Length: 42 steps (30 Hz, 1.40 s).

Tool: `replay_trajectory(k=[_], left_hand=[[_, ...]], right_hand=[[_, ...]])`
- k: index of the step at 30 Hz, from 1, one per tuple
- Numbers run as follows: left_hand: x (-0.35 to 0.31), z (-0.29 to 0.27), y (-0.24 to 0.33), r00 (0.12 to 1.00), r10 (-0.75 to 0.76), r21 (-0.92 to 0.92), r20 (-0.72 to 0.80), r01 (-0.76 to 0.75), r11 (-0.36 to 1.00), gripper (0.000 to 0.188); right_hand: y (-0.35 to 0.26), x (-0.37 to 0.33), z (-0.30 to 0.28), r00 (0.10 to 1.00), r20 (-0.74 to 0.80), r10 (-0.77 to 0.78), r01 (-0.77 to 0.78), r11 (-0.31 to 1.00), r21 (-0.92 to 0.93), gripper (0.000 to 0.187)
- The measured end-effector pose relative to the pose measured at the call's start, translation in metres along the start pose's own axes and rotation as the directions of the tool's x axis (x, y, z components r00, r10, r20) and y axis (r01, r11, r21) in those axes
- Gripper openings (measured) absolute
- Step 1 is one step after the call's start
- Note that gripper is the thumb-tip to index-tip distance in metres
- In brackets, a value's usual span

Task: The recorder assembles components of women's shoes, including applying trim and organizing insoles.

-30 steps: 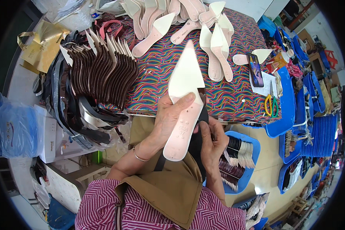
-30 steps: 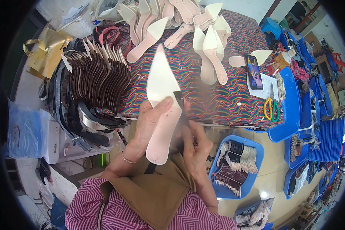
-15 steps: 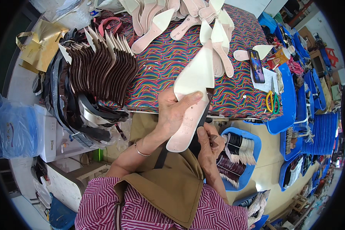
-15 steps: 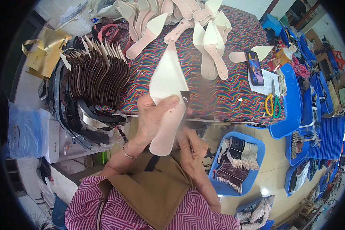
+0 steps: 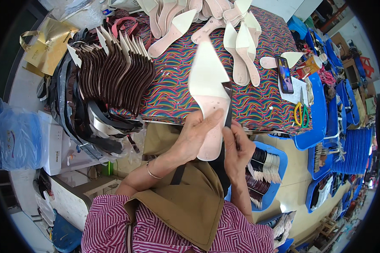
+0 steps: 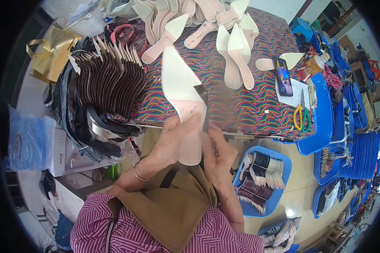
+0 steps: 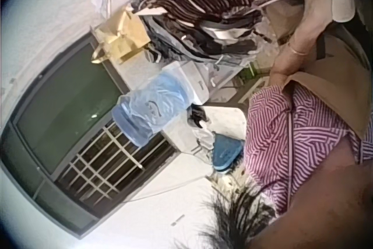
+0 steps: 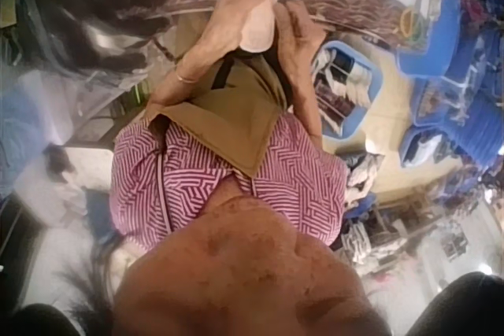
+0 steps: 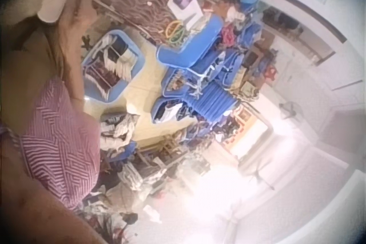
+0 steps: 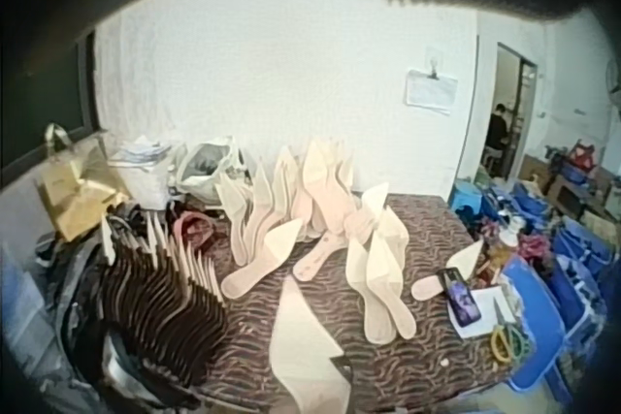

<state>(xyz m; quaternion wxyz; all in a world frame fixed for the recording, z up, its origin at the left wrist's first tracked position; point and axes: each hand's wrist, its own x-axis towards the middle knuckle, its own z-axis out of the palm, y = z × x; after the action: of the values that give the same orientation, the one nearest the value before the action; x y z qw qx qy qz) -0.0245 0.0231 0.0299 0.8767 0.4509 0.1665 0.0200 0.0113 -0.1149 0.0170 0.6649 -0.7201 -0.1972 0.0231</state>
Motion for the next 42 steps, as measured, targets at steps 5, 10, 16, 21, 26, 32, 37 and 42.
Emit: replay_trajectory(k=[5,10,16,21,26,32,37,42], left_hand=[[0.001,0.005,0.022,0.991,-0.019,-0.161,0.133,0.041,0.986,0.027],[0.003,0.003,0.012,0.982,0.153,-0.069,0.115,-0.146,0.987,0.031],[-0.006,0.0,-0.01,0.948,-0.011,-0.156,0.317,0.064,0.986,0.018],[-0.008,-0.002,-0.01,0.938,0.021,-0.011,0.346,-0.018,1.0,0.016],[-0.011,0.0,0.001,0.925,-0.05,0.068,0.378,0.026,0.997,0.015],[-0.011,-0.006,-0.003,0.931,-0.079,0.085,0.357,0.051,0.995,0.014],[-0.011,-0.006,0.004,0.925,-0.121,0.119,0.359,0.083,0.989,0.015],[-0.009,-0.011,0.0,0.89,-0.172,0.153,0.421,0.118,0.981,0.016]], right_hand=[[0.003,-0.028,-0.01,0.918,0.193,-0.347,0.397,0.808,-0.435,0.014],[-0.008,-0.007,-0.027,0.934,0.282,-0.22,0.301,0.908,-0.29,0.017],[-0.018,0.032,-0.017,0.957,0.212,0.199,-0.262,0.906,0.333,0.011],[-0.004,0.03,-0.016,0.978,0.141,0.152,-0.176,0.969,0.175,0.009],[-0.007,0.04,-0.028,0.969,0.248,-0.012,0.001,0.999,0.048,0.006],[0.006,0.027,-0.026,0.964,0.249,-0.089,0.104,0.993,-0.048,0.019],[-0.003,0.042,-0.036,0.946,0.228,-0.23,0.255,0.963,-0.091,0.024],[-0.021,0.05,-0.039,0.93,0.28,-0.238,0.313,0.912,-0.266,0.011]])
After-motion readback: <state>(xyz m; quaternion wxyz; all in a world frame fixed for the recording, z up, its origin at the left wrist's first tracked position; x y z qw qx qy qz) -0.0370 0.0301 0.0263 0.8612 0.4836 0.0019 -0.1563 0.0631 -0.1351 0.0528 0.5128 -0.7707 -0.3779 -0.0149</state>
